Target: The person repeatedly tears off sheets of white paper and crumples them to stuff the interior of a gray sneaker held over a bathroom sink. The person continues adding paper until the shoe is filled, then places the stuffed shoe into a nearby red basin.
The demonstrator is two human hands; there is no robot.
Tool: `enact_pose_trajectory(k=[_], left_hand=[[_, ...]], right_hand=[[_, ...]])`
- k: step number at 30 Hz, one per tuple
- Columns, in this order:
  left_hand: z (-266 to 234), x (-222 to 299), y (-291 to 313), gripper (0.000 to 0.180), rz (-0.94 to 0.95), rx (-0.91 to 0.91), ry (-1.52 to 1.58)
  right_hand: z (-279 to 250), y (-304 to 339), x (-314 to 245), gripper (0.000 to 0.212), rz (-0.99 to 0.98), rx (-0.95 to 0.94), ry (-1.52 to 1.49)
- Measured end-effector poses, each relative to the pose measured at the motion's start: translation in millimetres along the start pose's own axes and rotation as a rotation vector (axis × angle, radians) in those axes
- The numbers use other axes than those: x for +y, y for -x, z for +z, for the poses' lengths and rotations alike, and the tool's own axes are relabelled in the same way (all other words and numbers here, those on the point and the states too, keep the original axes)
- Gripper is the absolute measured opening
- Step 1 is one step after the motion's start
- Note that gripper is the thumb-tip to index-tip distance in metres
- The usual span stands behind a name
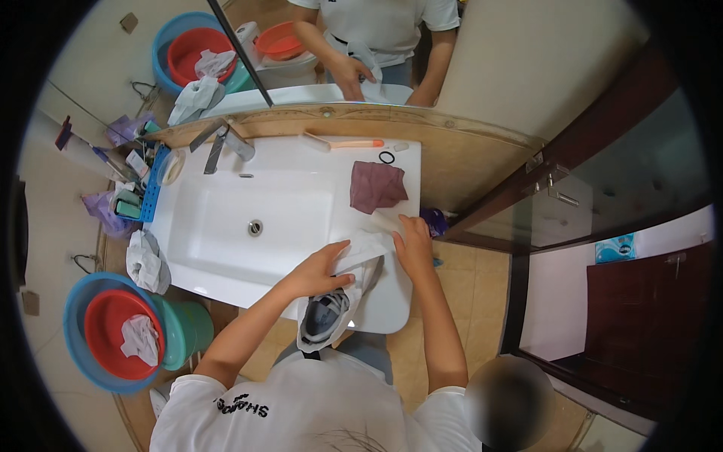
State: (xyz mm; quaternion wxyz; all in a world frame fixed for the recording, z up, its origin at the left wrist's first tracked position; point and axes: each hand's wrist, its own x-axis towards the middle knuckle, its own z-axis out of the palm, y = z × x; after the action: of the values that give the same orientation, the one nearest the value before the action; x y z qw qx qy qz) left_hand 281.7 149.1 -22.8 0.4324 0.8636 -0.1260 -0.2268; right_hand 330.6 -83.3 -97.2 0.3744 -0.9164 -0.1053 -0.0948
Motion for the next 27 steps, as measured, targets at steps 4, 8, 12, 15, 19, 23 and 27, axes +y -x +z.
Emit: enact_pose_trajectory(k=[4,8,12,15,19,23,27], left_hand=[[21.3,-1.3,-7.2,0.056,0.011,0.084,-0.281],[10.4,-2.6,-14.6,0.042,-0.192,0.089,-0.091],[1.2,-24.9,-4.0,0.043,-0.304,0.278,0.82],[-0.7,-24.3,0.8,0.056,-0.34,0.3,1.226],[7.0,-36.9,3.8,0.068,-0.243,0.273,1.524],[24.6,-62.3,20.5,0.062,-0.223,0.503,1.607],[51.3,-83.1,56.6,0.05,-0.344,0.428,1.13]], right_hand=[[-3.7,6.1,-11.6,0.03,0.163,-0.086,-0.236],[-2.3,6.8,-7.5,0.025,0.228,-0.109,-0.32],[-3.1,0.1,-4.6,0.029,0.463,-0.362,-0.41],[13.6,3.3,1.4,0.037,0.58,-0.428,-0.528],[26.9,8.8,-2.0,0.041,0.702,-0.414,-0.626],[21.6,5.9,-12.9,0.046,0.834,-0.371,-0.635],[19.3,3.1,-23.8,0.045,0.94,-0.365,-0.647]])
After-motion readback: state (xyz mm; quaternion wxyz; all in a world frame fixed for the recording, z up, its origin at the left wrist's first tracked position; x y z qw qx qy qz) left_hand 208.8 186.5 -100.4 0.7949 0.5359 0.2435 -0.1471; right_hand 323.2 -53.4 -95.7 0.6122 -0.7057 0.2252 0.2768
